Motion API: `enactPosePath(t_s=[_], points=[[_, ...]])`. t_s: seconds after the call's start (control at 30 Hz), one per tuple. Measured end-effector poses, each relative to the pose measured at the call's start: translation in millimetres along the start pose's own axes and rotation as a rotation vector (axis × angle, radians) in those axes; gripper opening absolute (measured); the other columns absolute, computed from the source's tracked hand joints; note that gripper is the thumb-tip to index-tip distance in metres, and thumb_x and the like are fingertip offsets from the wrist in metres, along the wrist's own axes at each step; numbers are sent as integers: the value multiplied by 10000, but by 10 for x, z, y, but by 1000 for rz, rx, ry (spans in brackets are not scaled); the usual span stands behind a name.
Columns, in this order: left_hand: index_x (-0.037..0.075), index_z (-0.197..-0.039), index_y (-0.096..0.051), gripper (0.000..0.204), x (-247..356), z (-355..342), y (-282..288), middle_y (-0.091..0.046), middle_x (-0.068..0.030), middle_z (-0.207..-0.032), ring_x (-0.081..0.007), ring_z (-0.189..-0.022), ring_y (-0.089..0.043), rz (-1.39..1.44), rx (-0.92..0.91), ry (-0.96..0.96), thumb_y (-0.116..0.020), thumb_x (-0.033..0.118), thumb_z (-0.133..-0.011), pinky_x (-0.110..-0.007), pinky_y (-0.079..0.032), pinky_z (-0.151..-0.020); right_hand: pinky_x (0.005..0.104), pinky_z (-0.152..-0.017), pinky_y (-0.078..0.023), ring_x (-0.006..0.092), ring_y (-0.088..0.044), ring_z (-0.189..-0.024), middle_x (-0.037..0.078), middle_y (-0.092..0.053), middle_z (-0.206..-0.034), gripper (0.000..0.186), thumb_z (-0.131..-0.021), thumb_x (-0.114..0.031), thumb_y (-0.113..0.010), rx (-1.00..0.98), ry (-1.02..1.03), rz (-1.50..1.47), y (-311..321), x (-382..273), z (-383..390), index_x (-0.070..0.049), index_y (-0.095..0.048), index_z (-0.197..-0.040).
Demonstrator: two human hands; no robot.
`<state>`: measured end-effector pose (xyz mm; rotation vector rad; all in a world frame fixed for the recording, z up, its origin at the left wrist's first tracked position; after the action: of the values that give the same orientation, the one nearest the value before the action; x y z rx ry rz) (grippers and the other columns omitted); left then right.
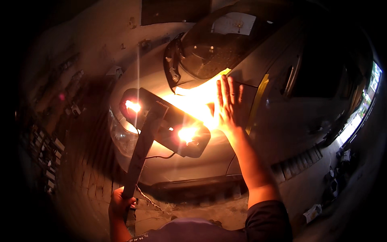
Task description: The person uses a portable inspection light to examine the surface of a silver car's front fender and door. They move the light source along the panel and use their hand to feel the surface, checking for imperfections or alignment issues.
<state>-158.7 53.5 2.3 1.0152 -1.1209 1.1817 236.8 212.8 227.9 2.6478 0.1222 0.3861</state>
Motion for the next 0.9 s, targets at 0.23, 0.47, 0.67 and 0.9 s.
enactPosePath(t_s=[0.23,0.47,0.67,0.9], points=[[-14,-843,-610,162,19,-78,-156,-610,-55,-705,-127,-627,-628,63,-64,-17,-738,-45,-749,-275,-551,-536,603,-1147,-180,302,-285,-1438,168,-350,-1514,508,-910,-381,-551,74,168,-22,-413,-293,565,-53,-563,-1298],[-11,-893,-628,187,-26,-127,-140,-617,-37,-758,-99,-643,-613,121,-100,-49,-761,-11,-762,-259,-540,-555,641,-1135,-124,378,-169,-1459,226,-219,-1555,830,-876,-493,-566,-50,95,10,-144,16,241,11,-275,-1468],[4,-910,-621,203,-103,-150,-132,-618,-25,-745,-86,-638,-605,140,-120,-40,-766,10,-768,-247,-534,-565,607,-1145,-144,351,-255,-1443,173,-316,-1532,658,-916,-412,-546,24,97,4,-327,-302,345,12,-415,-1403],[14,-906,-622,201,-129,-200,-134,-622,-18,-746,-83,-639,-602,155,-123,-54,-770,19,-770,-247,-527,-561,674,-1103,-136,405,-214,-1437,226,-305,-1507,638,-830,-446,-628,-80,116,-176,-330,-305,581,-77,-498,-1334]])
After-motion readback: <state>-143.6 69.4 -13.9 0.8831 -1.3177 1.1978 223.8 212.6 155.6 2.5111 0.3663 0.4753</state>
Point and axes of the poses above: each hand's wrist, its own z-axis away from the middle knuckle, its own y-axis out of the back of the hand, x = y × z, the point moved 6 cm from there along -z, towards the middle knuckle
